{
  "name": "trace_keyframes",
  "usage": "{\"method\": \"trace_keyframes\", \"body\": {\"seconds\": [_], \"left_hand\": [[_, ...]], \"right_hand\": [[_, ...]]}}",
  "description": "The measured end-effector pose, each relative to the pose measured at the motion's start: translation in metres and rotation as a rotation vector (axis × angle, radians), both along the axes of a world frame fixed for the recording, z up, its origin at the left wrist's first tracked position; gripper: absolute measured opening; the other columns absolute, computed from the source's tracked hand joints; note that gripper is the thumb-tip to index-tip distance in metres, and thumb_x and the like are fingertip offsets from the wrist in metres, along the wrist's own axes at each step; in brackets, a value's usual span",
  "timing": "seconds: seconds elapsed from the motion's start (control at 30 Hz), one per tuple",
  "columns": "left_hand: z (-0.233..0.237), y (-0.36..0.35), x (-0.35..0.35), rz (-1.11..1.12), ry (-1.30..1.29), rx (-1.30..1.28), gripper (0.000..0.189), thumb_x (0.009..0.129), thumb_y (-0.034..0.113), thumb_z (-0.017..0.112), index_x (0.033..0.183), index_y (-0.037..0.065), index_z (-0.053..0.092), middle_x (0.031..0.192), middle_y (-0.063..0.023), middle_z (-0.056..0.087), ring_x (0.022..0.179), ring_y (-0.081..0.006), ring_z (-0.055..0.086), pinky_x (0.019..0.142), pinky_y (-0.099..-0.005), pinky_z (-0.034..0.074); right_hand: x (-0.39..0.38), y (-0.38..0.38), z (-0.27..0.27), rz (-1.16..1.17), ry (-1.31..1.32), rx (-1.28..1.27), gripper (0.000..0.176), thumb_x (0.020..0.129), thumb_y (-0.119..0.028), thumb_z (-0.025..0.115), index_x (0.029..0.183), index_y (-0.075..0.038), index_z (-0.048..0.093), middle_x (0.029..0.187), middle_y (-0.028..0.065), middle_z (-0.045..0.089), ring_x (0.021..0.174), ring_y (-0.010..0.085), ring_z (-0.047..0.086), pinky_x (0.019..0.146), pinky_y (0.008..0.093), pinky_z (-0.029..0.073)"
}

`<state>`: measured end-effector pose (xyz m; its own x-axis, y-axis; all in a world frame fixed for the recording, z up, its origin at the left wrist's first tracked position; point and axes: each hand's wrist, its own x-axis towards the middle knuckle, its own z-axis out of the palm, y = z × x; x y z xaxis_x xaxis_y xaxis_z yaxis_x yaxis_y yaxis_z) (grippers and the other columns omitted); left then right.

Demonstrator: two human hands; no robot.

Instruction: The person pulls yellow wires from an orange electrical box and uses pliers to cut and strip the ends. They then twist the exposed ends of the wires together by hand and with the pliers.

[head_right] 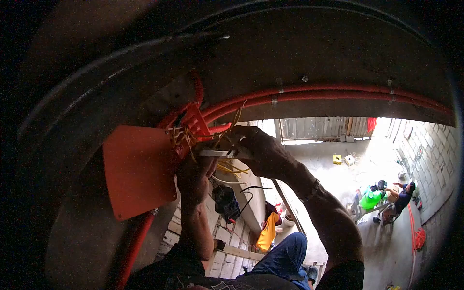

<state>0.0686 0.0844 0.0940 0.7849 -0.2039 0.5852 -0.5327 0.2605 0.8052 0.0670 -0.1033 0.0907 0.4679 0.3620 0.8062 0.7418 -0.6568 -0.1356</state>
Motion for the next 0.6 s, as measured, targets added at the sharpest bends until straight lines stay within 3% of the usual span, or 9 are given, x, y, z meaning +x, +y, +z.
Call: {"method": "trace_keyframes", "body": {"seconds": [0.13, 0.17, 0.23, 0.27, 0.37, 0.43, 0.53, 0.57, 0.6], "left_hand": [[-0.003, 0.005, 0.006, -0.023, -0.054, 0.073, 0.031, 0.088, 0.031, 0.064, 0.100, 0.002, 0.060, 0.071, -0.0016, 0.058, 0.064, -0.0044, 0.050, 0.058, -0.0196, 0.040], [0.005, 0.000, -0.003, 0.073, -0.147, 0.105, 0.019, 0.088, 0.020, 0.064, 0.096, 0.002, 0.061, 0.071, 0.0002, 0.056, 0.066, -0.0046, 0.050, 0.059, -0.0208, 0.040], [0.006, -0.004, -0.007, 0.165, -0.238, 0.135, 0.008, 0.087, 0.009, 0.064, 0.091, 0.002, 0.063, 0.071, 0.0019, 0.054, 0.067, -0.0048, 0.050, 0.060, -0.0220, 0.040], [0.003, -0.005, -0.006, 0.233, -0.311, 0.190, 0.008, 0.086, 0.007, 0.065, 0.092, 0.003, 0.064, 0.074, -0.0008, 0.059, 0.070, -0.0061, 0.054, 0.062, -0.0228, 0.042], [-0.004, -0.006, -0.001, 0.243, -0.397, 0.220, 0.009, 0.084, 0.006, 0.067, 0.093, 0.004, 0.066, 0.078, -0.0052, 0.064, 0.074, -0.0096, 0.060, 0.063, -0.0254, 0.046], [-0.006, -0.010, 0.001, 0.169, -0.409, 0.202, 0.010, 0.083, 0.005, 0.067, 0.092, 0.004, 0.066, 0.080, -0.0070, 0.066, 0.074, -0.0119, 0.062, 0.064, -0.0271, 0.047], [-0.011, -0.014, 0.007, 0.300, -0.679, 0.417, 0.009, 0.084, 0.010, 0.066, 0.090, 0.003, 0.066, 0.083, -0.0081, 0.066, 0.074, -0.0166, 0.062, 0.067, -0.0298, 0.049], [-0.011, -0.015, 0.008, 0.346, -0.763, 0.476, 0.008, 0.081, 0.005, 0.066, 0.089, 0.005, 0.066, 0.081, -0.0079, 0.065, 0.072, -0.0202, 0.061, 0.066, -0.0311, 0.048], [-0.012, -0.016, 0.008, 0.390, -0.848, 0.532, 0.012, 0.078, 0.001, 0.066, 0.088, 0.007, 0.066, 0.078, -0.0077, 0.064, 0.071, -0.0238, 0.061, 0.064, -0.0324, 0.048]], "right_hand": [[-0.017, -0.010, 0.004, -0.148, 0.001, -0.147, 0.022, 0.084, -0.019, 0.065, 0.100, -0.006, 0.064, 0.104, 0.0143, 0.062, 0.091, 0.0270, 0.063, 0.071, 0.0351, 0.055], [-0.026, -0.012, 0.007, -0.152, 0.006, -0.147, 0.022, 0.084, -0.019, 0.065, 0.100, -0.006, 0.064, 0.104, 0.0143, 0.062, 0.091, 0.0270, 0.063, 0.071, 0.0351, 0.055], [-0.047, -0.012, 0.008, -0.229, 0.444, -0.025, 0.019, 0.084, -0.022, 0.065, 0.097, -0.007, 0.065, 0.087, 0.0150, 0.064, 0.073, 0.0237, 0.064, 0.060, 0.0361, 0.053], [-0.059, -0.011, 0.009, -0.159, 0.295, -0.021, 0.019, 0.088, -0.023, 0.061, 0.095, -0.006, 0.064, 0.069, 0.0139, 0.063, 0.055, 0.0216, 0.062, 0.054, 0.0350, 0.053], [-0.092, -0.010, 0.043, -0.276, 0.732, -0.164, 0.028, 0.084, -0.031, 0.064, 0.082, -0.004, 0.065, 0.066, 0.0172, 0.062, 0.065, 0.0308, 0.064, 0.065, 0.0395, 0.051], [-0.104, -0.011, 0.075, -0.345, 1.134, -0.207, 0.046, 0.088, -0.050, 0.054, 0.076, -0.008, 0.069, 0.062, 0.0139, 0.063, 0.064, 0.0255, 0.065, 0.065, 0.0386, 0.051], [-0.094, -0.022, 0.072, -0.248, 1.292, -0.264, 0.062, 0.086, -0.067, 0.044, 0.080, -0.012, 0.073, 0.067, 0.0094, 0.067, 0.064, 0.0208, 0.065, 0.070, 0.0379, 0.049], [-0.091, -0.023, 0.070, -0.145, 1.360, -0.109, 0.062, 0.089, -0.062, 0.046, 0.077, -0.005, 0.068, 0.066, 0.0105, 0.067, 0.047, 0.0169, 0.062, 0.052, 0.0307, 0.055], [-0.090, -0.023, 0.073, -0.092, 1.414, -0.024, 0.062, 0.088, -0.062, 0.046, 0.077, -0.006, 0.068, 0.066, 0.0105, 0.067, 0.048, 0.0175, 0.062, 0.053, 0.0313, 0.054]]}}
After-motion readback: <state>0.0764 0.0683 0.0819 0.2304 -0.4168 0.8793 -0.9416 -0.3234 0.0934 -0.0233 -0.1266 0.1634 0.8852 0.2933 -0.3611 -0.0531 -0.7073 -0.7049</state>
